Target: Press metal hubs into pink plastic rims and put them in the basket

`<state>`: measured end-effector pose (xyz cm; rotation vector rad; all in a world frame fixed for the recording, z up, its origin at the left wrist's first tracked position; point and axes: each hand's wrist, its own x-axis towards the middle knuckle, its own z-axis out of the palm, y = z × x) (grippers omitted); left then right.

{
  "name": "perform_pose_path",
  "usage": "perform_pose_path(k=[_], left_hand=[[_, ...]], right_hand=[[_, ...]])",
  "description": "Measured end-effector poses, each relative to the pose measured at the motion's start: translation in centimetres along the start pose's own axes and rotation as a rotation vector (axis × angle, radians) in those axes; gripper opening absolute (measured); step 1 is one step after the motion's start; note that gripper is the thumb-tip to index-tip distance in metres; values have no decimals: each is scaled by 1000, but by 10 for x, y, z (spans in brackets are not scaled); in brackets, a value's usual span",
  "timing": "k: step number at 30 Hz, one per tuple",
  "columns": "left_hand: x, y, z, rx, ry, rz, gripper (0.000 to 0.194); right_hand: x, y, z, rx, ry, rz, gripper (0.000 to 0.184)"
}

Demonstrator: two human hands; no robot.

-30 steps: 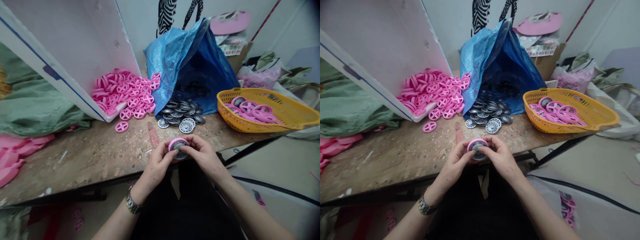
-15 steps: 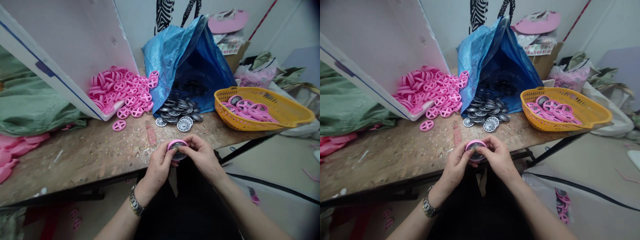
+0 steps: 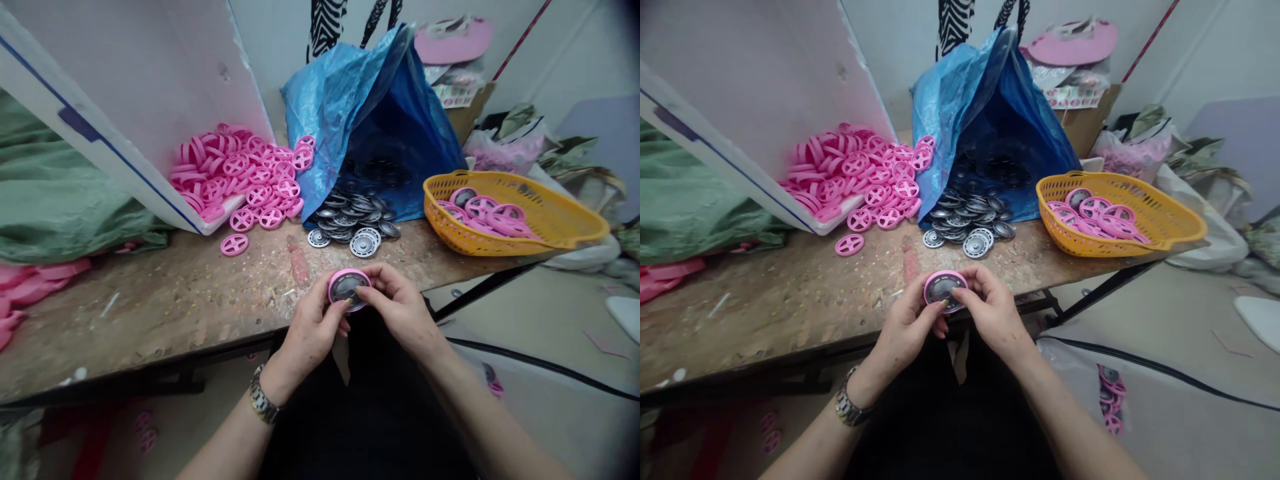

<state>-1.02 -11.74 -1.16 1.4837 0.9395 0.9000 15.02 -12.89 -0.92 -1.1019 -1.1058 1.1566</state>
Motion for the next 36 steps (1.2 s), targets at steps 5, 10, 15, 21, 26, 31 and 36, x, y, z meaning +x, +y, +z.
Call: perform_pose_path(k=[5, 10, 15, 21, 26, 31, 36], left_hand=[[1, 2, 2, -63, -4, -51, 38], [-4, 3, 1, -170, -11, -90, 54], [-11, 5, -1, -148, -63, -80, 60], [-16, 12, 4, -145, -62, -14, 55], [-11, 13, 14, -83, -128, 9, 58], [-3, 5, -1, 270, -72, 160, 51], [-2, -3, -51, 650, 148, 290, 35]], right_hand=[[2, -1, -3, -8, -63, -10, 16], [-5, -5, -4, -78, -111, -16, 24], [-19, -10, 0, -264, -59, -56, 18], [-32, -15, 1, -190, 3, -106, 11], [-29, -23, -10, -251, -30, -103, 16], [-1, -57, -69, -719, 301, -327, 22], [36, -91, -160, -1397, 603, -292, 33]])
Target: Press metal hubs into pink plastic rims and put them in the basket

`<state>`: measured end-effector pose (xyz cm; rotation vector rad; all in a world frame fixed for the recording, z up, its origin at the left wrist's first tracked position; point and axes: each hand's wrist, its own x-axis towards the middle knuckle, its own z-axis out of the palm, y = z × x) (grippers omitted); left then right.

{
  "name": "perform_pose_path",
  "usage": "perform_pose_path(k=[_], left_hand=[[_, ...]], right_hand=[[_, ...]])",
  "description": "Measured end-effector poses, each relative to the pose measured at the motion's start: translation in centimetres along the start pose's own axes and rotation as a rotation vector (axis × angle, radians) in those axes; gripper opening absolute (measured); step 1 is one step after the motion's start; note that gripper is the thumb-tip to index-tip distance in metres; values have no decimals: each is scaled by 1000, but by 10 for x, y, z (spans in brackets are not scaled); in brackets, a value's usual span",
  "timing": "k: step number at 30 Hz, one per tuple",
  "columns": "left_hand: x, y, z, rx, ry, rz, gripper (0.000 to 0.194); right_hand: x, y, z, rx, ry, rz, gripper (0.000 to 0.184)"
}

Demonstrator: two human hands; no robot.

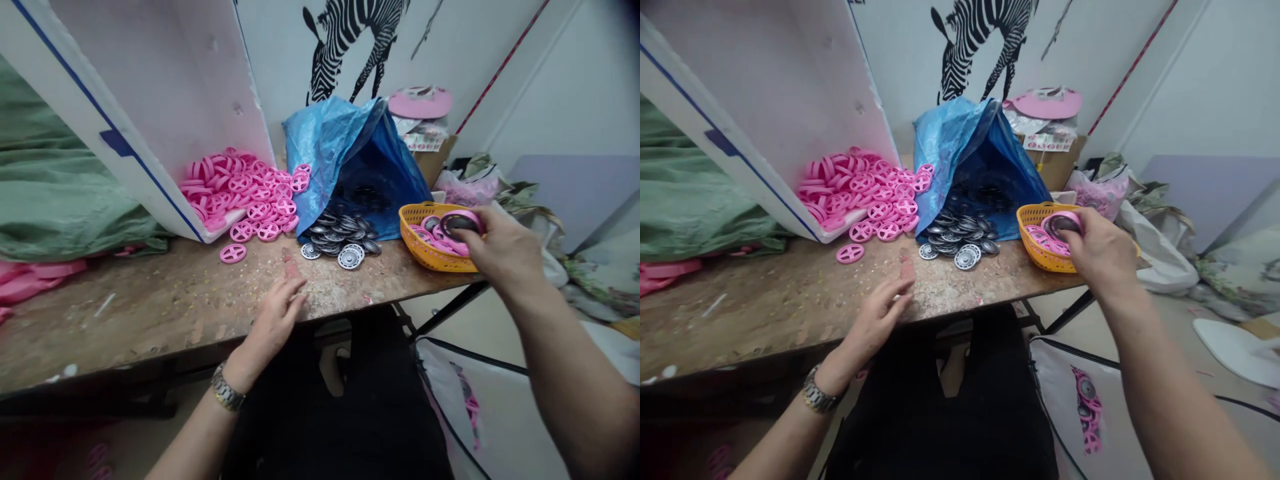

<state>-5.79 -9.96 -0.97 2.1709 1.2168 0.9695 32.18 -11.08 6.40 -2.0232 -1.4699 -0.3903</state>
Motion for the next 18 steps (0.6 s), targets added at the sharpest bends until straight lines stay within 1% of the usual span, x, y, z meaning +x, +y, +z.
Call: perform_pose_path(k=[2, 4, 6, 8, 10, 12, 14, 18], left_hand=[[-1, -14, -14, 117, 56, -4, 35], [0, -26, -26, 239, 97, -6, 36], [2, -37, -35, 371, 121, -16, 36], [6, -45, -43, 501, 126, -55, 37], [10, -51, -50, 610, 104, -122, 39], [13, -55, -57, 699, 67, -182, 42], [16, -58, -65, 772, 27, -238, 44], [25, -67, -78, 890, -7, -355, 42]], right_hand=[[11, 14, 4, -110, 3, -67, 41], [10, 10, 14, -67, 37, -164, 41], [0, -8, 30, 74, 35, -256, 37], [-14, -35, 49, 191, -33, -332, 33], [-25, -61, 69, 222, -130, -387, 32], [-33, -81, 86, 182, -213, -423, 33], [-37, -93, 100, 98, -262, -451, 34], [-38, -100, 118, -92, -296, -501, 39]])
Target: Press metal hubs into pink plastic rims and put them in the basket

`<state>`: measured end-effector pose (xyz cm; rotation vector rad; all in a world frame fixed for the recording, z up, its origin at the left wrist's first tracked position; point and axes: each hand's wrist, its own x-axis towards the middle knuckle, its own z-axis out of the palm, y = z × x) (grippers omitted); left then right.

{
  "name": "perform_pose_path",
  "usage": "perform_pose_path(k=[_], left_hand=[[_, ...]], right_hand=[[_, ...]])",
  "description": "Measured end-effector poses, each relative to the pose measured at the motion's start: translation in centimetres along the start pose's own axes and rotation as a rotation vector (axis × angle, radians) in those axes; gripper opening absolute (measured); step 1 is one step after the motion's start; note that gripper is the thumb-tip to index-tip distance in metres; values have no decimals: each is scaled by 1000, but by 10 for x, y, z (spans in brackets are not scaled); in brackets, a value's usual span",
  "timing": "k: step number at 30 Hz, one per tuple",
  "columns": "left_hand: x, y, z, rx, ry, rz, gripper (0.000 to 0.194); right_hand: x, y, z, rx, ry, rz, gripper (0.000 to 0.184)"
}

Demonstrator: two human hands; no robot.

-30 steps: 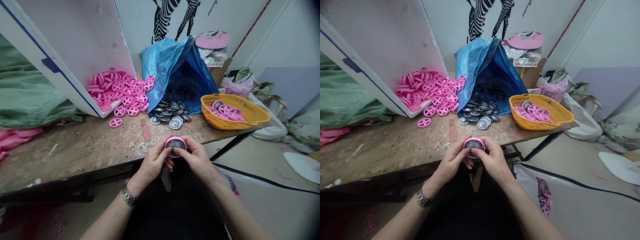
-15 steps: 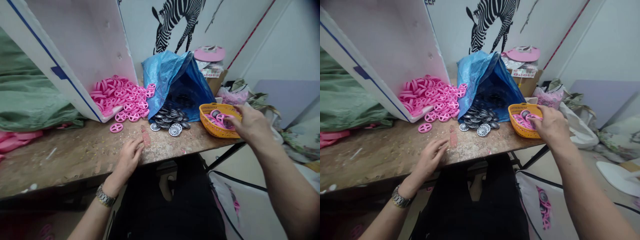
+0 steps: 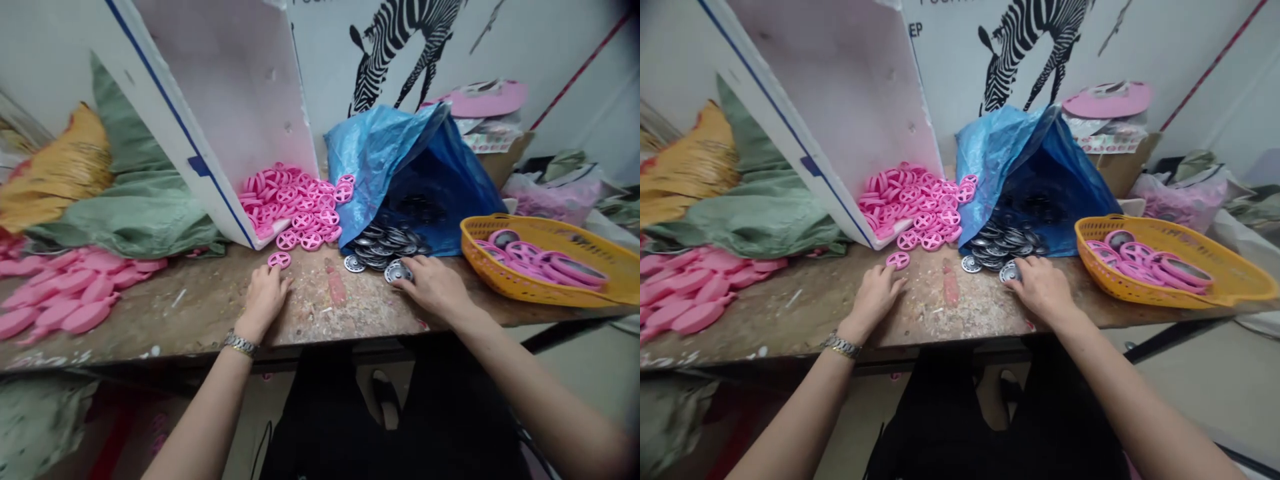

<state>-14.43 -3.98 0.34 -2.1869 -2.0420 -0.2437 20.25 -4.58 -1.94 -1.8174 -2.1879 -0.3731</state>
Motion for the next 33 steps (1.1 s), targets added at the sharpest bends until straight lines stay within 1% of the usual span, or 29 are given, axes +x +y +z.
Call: perform_pose_path(k=[3, 7, 11, 16, 19, 21, 23, 25, 27, 29, 31, 32, 33], left_hand=[[16, -6, 3, 29, -5, -26, 43], [38, -10, 8, 32, -20, -21, 45], [50, -12, 11, 8, -34, 9, 35], [52, -15, 13, -90, -36, 36, 27], [51, -18, 10, -209, -11, 37, 30], [50, -19, 6, -317, 13, 26, 31], [47, -17, 1, -450, 35, 4, 32], [42, -10, -5, -602, 39, -21, 37], [32, 2, -9, -747, 15, -32, 43], [18, 20, -14, -964, -44, -49, 45], [2, 39, -18, -1440, -160, -150, 38], [-6, 49, -19, -1591, -212, -185, 36], [-13, 58, -20, -1688, -257, -211, 35]], right_hand=[[0, 0, 4, -74, -28, -28, 43], [-4, -3, 3, -112, -33, -58, 38], [-10, -6, 5, -103, 9, -89, 34], [-13, 1, 6, -50, 96, -44, 35], [-16, 7, 2, 119, 147, 56, 31], [-18, 8, -2, 331, 178, 166, 28], [-21, 4, -6, 609, 186, 269, 25], [-23, -5, -12, 899, 169, 350, 25], [-24, -19, -19, 1137, 139, 403, 30], [-25, -33, -28, 1298, 101, 418, 35], [-25, -47, -35, 1393, 71, 409, 37], [-25, -52, -38, 1417, 61, 405, 37], [-25, -57, -39, 1432, 52, 404, 36]])
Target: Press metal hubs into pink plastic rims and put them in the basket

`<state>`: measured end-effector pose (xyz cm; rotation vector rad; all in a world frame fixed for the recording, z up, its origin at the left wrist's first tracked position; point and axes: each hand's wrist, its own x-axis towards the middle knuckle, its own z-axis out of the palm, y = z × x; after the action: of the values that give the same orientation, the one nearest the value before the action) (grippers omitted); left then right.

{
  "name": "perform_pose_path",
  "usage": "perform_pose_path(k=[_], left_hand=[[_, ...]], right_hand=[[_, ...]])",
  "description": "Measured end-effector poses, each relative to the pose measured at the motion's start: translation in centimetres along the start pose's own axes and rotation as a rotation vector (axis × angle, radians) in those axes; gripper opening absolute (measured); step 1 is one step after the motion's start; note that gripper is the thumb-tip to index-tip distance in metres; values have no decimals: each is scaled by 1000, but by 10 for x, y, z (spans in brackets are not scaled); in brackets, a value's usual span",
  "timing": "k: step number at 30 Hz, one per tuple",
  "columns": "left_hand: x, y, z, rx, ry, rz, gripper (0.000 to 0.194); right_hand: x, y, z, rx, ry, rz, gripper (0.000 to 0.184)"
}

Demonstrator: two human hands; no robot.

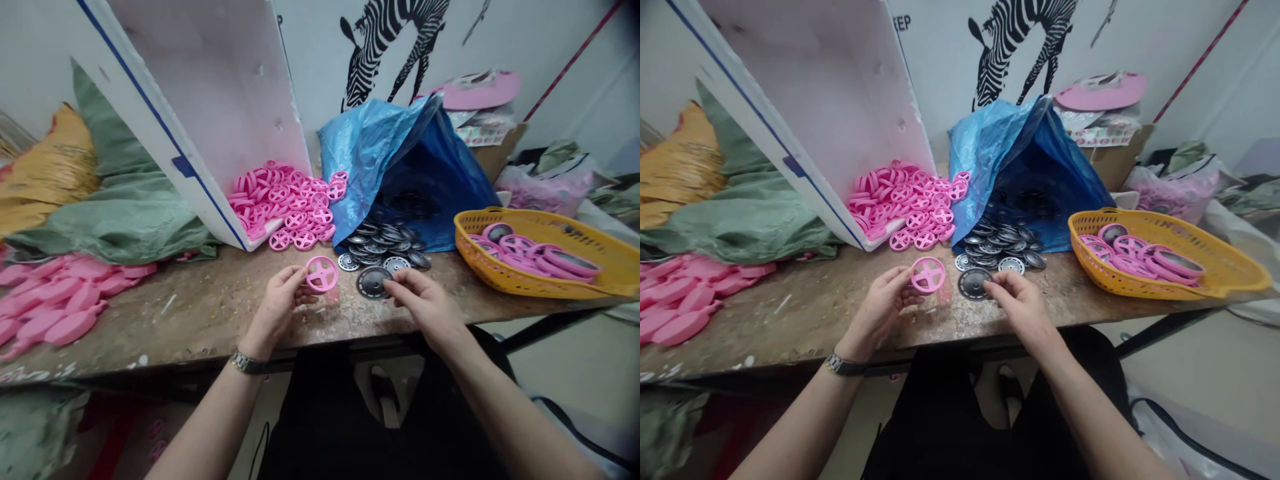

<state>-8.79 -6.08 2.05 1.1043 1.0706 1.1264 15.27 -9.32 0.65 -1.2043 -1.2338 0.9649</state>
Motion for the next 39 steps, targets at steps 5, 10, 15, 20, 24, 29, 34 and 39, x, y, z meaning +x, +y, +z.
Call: perform_pose_path(k=[5, 10, 15, 20, 24, 29, 34, 39], left_hand=[[-24, -16, 36, -114, -80, -31, 35], [-35, -30, 56, -123, -114, -27, 30], [-40, -36, 61, -99, -158, -25, 29], [-43, -29, 61, 24, -267, -8, 36], [-43, -23, 63, 112, -319, 26, 38], [-44, -26, 65, 224, -312, 98, 30], [-45, -32, 67, 379, -275, 317, 24], [-44, -39, 71, 499, -215, 466, 23]], right_hand=[[-6, 5, 9, 33, -5, 38, 38], [-17, 15, 15, 64, -1, 31, 35], [-26, 16, 16, 150, 32, 65, 36], [-30, 13, 11, 192, -42, 116, 41], [-35, 7, 7, 150, -111, 96, 28], [-41, 3, 3, 69, -150, 87, 22], [-48, 2, 5, 23, -100, 40, 18], [-50, 5, 7, -53, -28, 10, 13]])
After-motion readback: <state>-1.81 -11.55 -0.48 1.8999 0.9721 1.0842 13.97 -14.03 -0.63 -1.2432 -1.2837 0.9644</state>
